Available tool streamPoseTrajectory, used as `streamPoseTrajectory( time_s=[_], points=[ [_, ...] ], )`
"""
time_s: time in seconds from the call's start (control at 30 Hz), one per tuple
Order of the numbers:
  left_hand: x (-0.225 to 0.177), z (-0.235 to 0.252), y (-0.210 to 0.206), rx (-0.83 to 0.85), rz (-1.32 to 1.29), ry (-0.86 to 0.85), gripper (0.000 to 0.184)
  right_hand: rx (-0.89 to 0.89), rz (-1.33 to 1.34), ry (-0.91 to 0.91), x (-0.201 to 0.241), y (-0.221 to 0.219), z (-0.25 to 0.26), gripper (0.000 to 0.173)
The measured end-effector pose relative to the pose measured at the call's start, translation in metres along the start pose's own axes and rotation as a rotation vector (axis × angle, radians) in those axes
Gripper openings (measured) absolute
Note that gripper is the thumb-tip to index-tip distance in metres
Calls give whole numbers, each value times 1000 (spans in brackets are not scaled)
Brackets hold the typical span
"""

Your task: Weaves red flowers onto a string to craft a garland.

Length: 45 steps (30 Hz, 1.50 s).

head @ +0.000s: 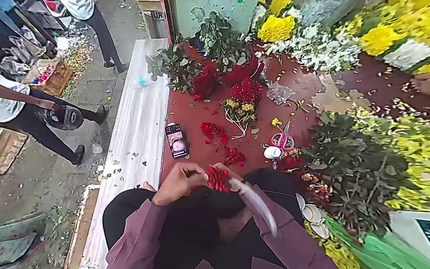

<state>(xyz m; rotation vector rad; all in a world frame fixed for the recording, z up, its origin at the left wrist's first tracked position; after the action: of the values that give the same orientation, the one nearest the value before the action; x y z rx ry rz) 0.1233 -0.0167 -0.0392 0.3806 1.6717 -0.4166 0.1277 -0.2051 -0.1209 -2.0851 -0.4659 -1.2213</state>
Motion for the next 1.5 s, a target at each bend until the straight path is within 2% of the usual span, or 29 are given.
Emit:
streamPoseTrajectory(
  time_s=[0.07,0.1,0.2,0.33,0.47,0.57,0.63,0.7,0.77,0.83,0.9,0.97,1.03,1.17,1.2,1.27,1.43,1.5],
  points=[
    [8,0,19,-328,148,81,15,7,-13,61,7,-16,5,12],
    [15,-1,24,-439,269,152,16,20,-73,118,12,-21,7,14],
    [30,-9,22,-538,463,323,18,-23,-207,206,18,-32,4,15],
    [35,-8,18,-540,408,358,16,-86,-354,259,15,-44,2,15],
    [37,-9,15,-479,450,330,14,-185,-281,295,28,-31,-3,14],
    [32,-7,15,-336,395,358,13,-298,-157,152,40,16,-13,13],
    [33,-5,12,-261,408,384,14,-211,-156,-46,31,46,-15,15],
    [34,-5,8,-218,467,425,14,-146,-309,-234,18,76,-10,22],
    [36,-7,7,-206,498,466,14,-281,-608,-384,11,117,9,21],
    [35,-8,8,-200,512,494,14,-528,-871,-419,1,154,36,17],
    [34,-7,10,-206,523,501,15,-675,-1049,-401,-12,177,61,17],
    [34,-8,12,-218,528,500,14,-728,-1213,-380,-28,188,79,17],
    [34,-10,13,-230,525,501,14,-741,-1297,-381,-39,194,90,25],
    [34,-10,13,-221,494,491,14,-710,-1342,-371,-34,193,94,39],
    [34,-9,12,-211,489,484,14,-693,-1345,-375,-34,193,93,39],
    [35,-6,9,-186,474,470,14,-717,-1299,-380,-31,194,88,26],
    [36,-12,11,-200,449,478,15,-838,-784,-236,-7,181,69,25],
    [35,-12,12,-209,453,483,15,-829,-712,-221,-5,181,64,25]
  ],
)
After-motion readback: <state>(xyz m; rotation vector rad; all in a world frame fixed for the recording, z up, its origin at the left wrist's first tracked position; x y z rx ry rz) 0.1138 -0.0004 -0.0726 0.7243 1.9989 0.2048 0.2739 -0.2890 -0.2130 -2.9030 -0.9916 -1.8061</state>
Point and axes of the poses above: each hand's wrist, its own z-axis towards the middle knuckle, its own y-axis out of the back of the hand, x = y × z, the point moved 4 cm from there along z, towards the middle knuckle, and after that the axes turned 4 degrees about -y, right-handed, at the moved point
